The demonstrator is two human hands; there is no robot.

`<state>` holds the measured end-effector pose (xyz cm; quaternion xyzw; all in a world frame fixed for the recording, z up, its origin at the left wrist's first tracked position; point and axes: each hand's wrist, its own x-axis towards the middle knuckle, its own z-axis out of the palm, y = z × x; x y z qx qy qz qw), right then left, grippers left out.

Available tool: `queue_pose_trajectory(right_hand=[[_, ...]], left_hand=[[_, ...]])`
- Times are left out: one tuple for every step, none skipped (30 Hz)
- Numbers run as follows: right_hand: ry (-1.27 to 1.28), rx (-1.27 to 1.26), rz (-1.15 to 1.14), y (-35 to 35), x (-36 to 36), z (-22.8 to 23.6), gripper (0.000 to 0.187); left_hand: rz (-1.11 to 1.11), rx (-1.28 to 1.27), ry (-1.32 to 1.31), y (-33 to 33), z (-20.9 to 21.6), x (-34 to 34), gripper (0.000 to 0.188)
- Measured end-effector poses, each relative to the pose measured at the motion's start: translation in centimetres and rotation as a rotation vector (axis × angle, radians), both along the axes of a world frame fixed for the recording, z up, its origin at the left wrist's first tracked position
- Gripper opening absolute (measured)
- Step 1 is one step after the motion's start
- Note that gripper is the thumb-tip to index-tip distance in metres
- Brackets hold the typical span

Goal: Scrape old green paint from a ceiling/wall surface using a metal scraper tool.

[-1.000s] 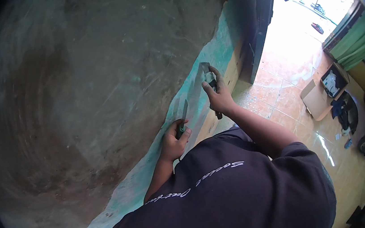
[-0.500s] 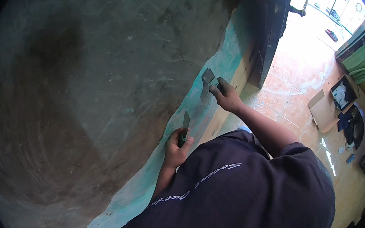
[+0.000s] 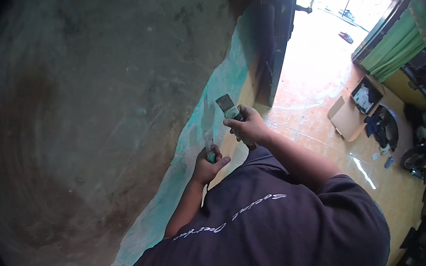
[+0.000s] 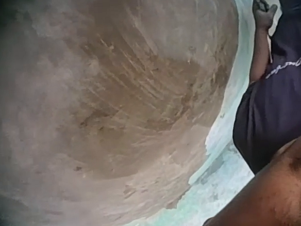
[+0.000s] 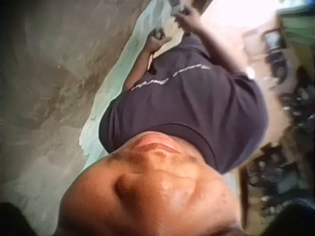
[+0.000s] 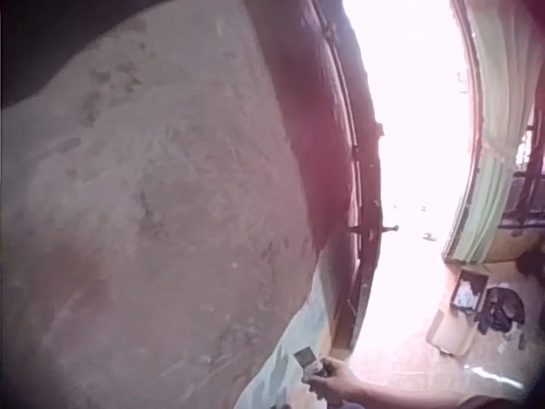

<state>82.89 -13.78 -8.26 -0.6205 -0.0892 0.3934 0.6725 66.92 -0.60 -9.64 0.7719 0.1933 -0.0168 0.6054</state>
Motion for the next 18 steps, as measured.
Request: queue_pose_trajectory(right_hand=[[0.000, -0.021, 0.005, -0.3, -0.2, -0.6, 0.022], [-0.002, -0.031, -0.013, -0.7, -0.6, -0.9, 0.027], [-0.004, -0.038, -0.026, -1.1, -1.0, -1.1, 0.031], [0.092, -0.077, 0.024, -1.4, -1.0, -0.3, 0.030], [0.083, -0.086, 0.042, -1.4, -0.6, -1.1, 0.030], [0.075, -0.077, 0.079, -1.4, -0.1, -2.6, 0.029], [0.066, -0.064, 0.124, -1.0, 0.7, -3.4, 0.028], [0.150, -0.133, 0.185, -0.6, 1.4, -2.6, 0.026], [0.138, -0.137, 0.220, 0.1, 2.2, -3.0, 0.026], [0.161, -0.081, 0.275, 0.7, 3.0, -3.9, 0.023], [0.183, -0.024, 0.339, 1.5, 4.0, -4.9, 0.021], [0.196, -0.003, 0.405, 2.0, 5.1, -6.7, 0.018], [0.187, 0.000, 0.458, 2.5, 5.9, -7.2, 0.017], [0.137, 0.045, 0.526, 2.5, 6.7, -7.1, 0.017], [0.090, 0.092, 0.597, 2.4, 7.5, -7.0, 0.017], [0.025, 0.098, 0.690, 2.5, 8.4, -7.3, 0.016], [-0.032, 0.102, 0.782, 2.3, 9.0, -7.5, 0.016], [-0.005, 0.016, 0.861, 2.3, 9.8, -7.6, 0.017]], left_hand=[[0.018, -0.006, -0.007, -0.4, 0.0, 0.4, 0.025], [0.072, -0.091, -0.051, -1.1, 0.3, 0.8, 0.024], [0.072, 0.019, -0.028, -1.2, -0.9, 0.8, 0.022], [0.086, 0.008, -0.026, -1.4, -0.9, 1.0, 0.020], [0.085, 0.001, -0.031, -1.4, -1.1, 1.7, 0.020], [0.106, -0.005, -0.040, -1.5, -1.4, 2.2, 0.020], [0.126, -0.082, 0.084, -1.3, -2.1, 2.4, 0.020], [0.149, -0.166, 0.207, -1.4, -2.9, 2.6, 0.022], [0.184, -0.171, 0.194, -1.2, -4.1, 2.8, 0.022], [0.194, -0.179, 0.151, -1.1, -5.8, 3.0, 0.023], [0.214, -0.183, 0.104, -1.0, -7.5, 3.3, 0.024], [0.225, -0.139, 0.100, -1.1, -9.3, 3.8, 0.024], [0.281, -0.141, 0.080, -1.4, -10.7, 4.1, 0.024], [0.312, -0.168, 0.065, -1.7, -11.4, 4.8, 0.023], [0.344, -0.195, 0.049, -2.2, -12.2, 5.6, 0.024], [0.394, -0.193, 0.057, -2.8, -12.2, 6.6, 0.024], [0.439, -0.198, 0.042, -3.3, -12.0, 7.7, 0.024], [0.483, -0.172, 0.149, -3.7, -11.9, 8.7, 0.027]])
